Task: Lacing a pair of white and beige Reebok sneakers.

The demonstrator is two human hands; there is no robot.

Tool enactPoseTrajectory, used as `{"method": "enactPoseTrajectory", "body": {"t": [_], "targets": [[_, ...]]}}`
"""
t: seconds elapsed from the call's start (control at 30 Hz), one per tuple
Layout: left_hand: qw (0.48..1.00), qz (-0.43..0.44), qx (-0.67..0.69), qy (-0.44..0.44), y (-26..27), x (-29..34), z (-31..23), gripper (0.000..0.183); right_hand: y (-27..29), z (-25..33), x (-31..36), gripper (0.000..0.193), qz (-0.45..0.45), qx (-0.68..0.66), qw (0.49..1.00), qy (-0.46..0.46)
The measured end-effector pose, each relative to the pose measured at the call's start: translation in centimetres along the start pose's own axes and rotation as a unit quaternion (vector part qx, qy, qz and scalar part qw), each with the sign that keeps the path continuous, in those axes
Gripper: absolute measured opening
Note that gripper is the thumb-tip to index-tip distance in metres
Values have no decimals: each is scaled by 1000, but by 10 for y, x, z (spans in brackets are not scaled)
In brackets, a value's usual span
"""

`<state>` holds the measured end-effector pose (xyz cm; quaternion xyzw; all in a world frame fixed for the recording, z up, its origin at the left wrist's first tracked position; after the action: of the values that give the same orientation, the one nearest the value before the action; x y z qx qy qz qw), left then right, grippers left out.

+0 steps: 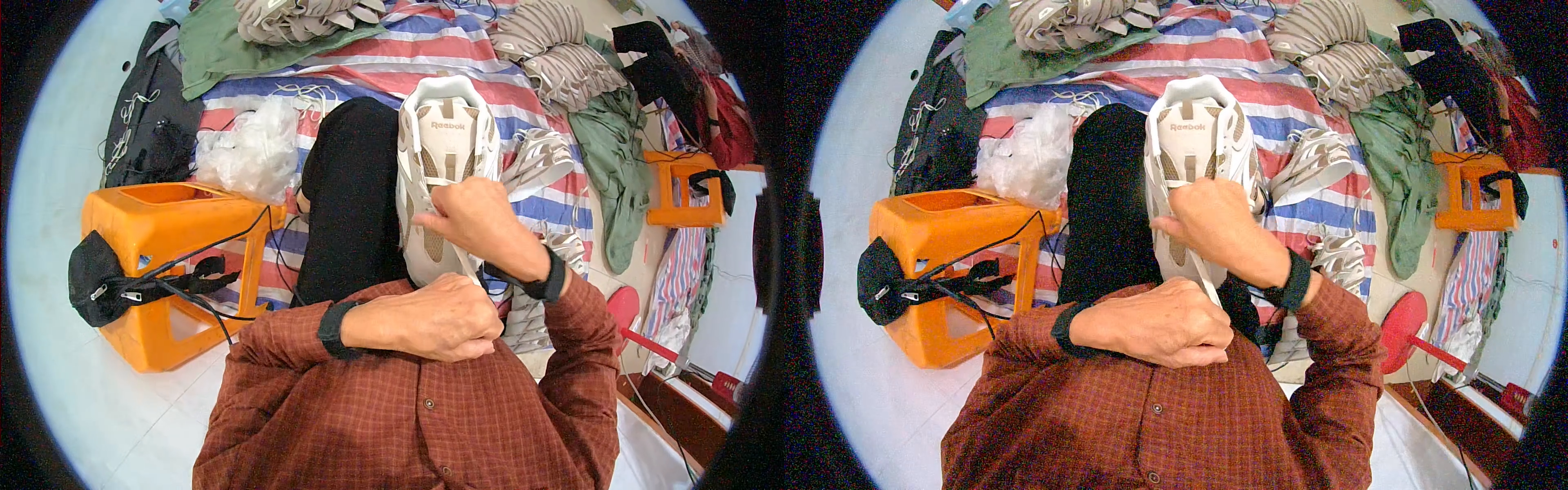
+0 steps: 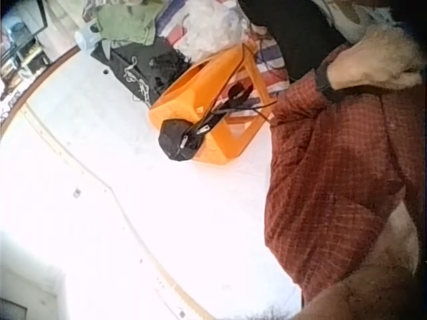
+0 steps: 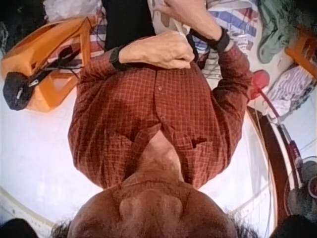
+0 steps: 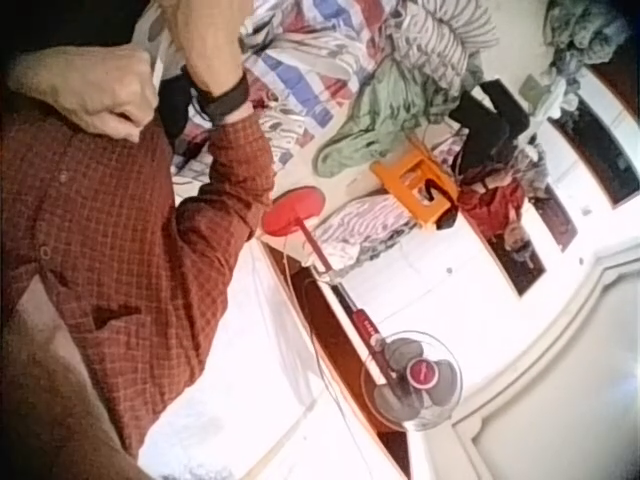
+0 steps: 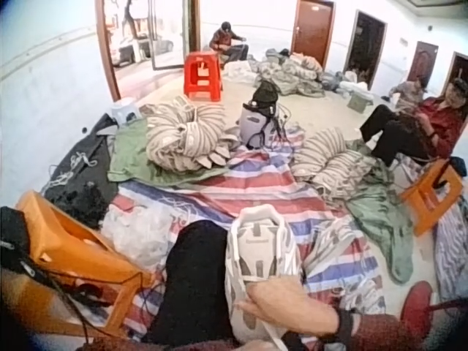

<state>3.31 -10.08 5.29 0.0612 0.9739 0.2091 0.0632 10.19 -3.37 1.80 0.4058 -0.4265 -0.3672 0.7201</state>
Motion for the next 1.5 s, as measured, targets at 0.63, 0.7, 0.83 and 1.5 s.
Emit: {"method": "enactPoseTrajectory", "body": {"t": [0.63, 0.7, 0.83, 1.5], "targets": [[868, -305, 168, 355, 66, 69, 113, 36, 16, 112, 108, 37, 190, -417, 691, 560], [885, -309, 101, 333, 68, 66, 111, 27, 14, 113, 108, 36, 188, -420, 689, 560], [934, -213, 35, 286, 60, 64, 99, 22, 16, 117, 111, 35, 195, -447, 662, 570], [954, -30, -151, 258, 16, 42, 47, 24, 16, 119, 115, 24, 201, -406, 684, 571]]}}
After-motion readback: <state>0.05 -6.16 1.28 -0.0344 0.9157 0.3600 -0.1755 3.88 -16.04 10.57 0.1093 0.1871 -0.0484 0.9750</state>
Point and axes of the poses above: each hand's wrist, its own x-axis away from the middle knuckle, its own y-axis out of the back of the hand, z = x × y, the point moved 5 cm from there along -x, towards the middle knuckle, and after that the axes turned 15 degrees about z, right-handed, at the moved point
